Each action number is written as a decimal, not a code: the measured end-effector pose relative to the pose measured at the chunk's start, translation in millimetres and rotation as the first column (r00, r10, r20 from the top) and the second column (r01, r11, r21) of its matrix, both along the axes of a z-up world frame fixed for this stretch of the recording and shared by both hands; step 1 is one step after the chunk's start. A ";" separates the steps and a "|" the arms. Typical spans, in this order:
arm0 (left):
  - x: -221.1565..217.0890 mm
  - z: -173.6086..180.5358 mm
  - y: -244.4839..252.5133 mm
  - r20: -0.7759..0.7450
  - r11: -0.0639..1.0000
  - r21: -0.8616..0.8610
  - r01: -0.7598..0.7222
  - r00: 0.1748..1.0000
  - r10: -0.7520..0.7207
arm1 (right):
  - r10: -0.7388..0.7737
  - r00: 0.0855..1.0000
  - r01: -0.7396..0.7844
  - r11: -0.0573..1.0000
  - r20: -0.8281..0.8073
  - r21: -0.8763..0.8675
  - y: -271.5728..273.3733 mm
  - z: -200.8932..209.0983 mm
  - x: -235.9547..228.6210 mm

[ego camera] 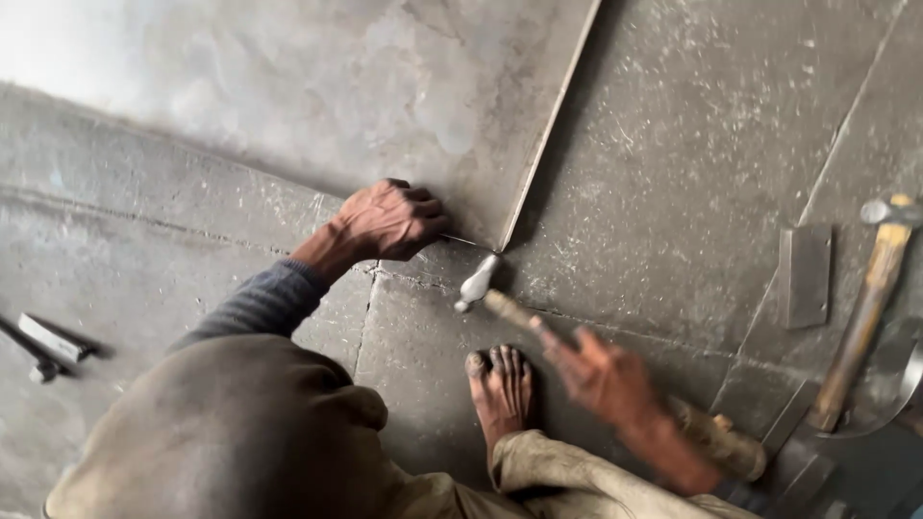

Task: The person hammers the edges of a large metal sheet on a concrete floor to flatten or shape it. They reposition the sheet and use a small metal block as a guide while continuing to hammer along the edges.

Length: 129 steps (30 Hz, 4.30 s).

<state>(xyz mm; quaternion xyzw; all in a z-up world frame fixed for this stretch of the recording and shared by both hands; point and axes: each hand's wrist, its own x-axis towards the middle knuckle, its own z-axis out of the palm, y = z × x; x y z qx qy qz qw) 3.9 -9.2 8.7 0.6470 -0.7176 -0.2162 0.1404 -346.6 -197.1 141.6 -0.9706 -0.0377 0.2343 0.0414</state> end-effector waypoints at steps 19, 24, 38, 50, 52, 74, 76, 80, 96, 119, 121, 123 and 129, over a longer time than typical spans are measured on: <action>9.0 5.8 -17.2 0.010 0.992 -0.115 -0.054 0.998 0.055 | -0.549 0.314 0.883 -0.131 -0.775 0.451 -180.0 1.3 -25.2; 10.2 5.5 -12.0 0.052 0.985 -0.161 -0.058 0.996 0.067 | -0.757 0.448 0.863 0.228 -0.476 0.450 -172.5 77.1 180.6; 7.0 -18.6 -5.3 0.122 0.981 -0.196 0.015 0.992 0.009 | -0.638 0.373 0.843 0.536 -0.673 -0.041 -112.1 60.8 197.5; 6.7 -17.3 0.2 0.067 0.982 -0.186 -0.029 0.997 0.042 | -0.331 0.943 0.285 0.866 0.044 0.412 -45.8 53.9 89.1; 11.4 -19.6 12.5 0.047 0.956 -0.272 -0.111 0.991 0.129 | -0.493 0.867 0.425 0.807 0.072 0.409 -40.3 59.1 91.4; 121.1 -54.8 145.7 0.170 0.931 -0.213 -0.296 0.927 0.333 | -0.174 0.939 0.070 0.941 0.297 0.331 85.7 -47.7 205.1; 120.9 -62.7 143.8 0.132 0.927 -0.216 -0.307 0.932 0.339 | -0.242 0.943 0.150 0.922 0.228 0.357 99.1 -32.9 214.3; 112.4 -69.9 150.4 0.119 0.926 -0.214 -0.311 0.933 0.340 | -0.311 0.928 0.240 0.919 0.203 0.314 106.3 -58.0 184.5; 112.2 -64.6 149.9 0.159 0.890 -0.274 -0.364 0.896 0.415 | -0.234 0.951 0.174 0.945 0.203 0.276 108.9 -26.4 222.4; 99.7 -47.7 112.0 0.047 0.918 -0.257 -0.302 0.945 0.324 | 0.139 0.960 -0.188 0.963 0.241 0.193 100.6 -55.3 188.2; 106.3 -27.6 109.4 -0.006 0.940 -0.107 -0.324 0.946 0.325 | 0.084 0.986 -0.105 0.984 0.145 0.142 101.4 -56.8 187.4; 105.8 -29.8 108.2 0.001 0.944 -0.105 -0.314 0.949 0.316 | 0.176 0.974 -0.187 0.980 0.142 0.070 97.6 -49.2 195.4; 107.5 -35.7 100.8 0.062 0.929 -0.178 -0.323 0.939 0.339 | -0.118 0.993 0.119 0.937 -0.023 0.330 71.0 -32.6 196.5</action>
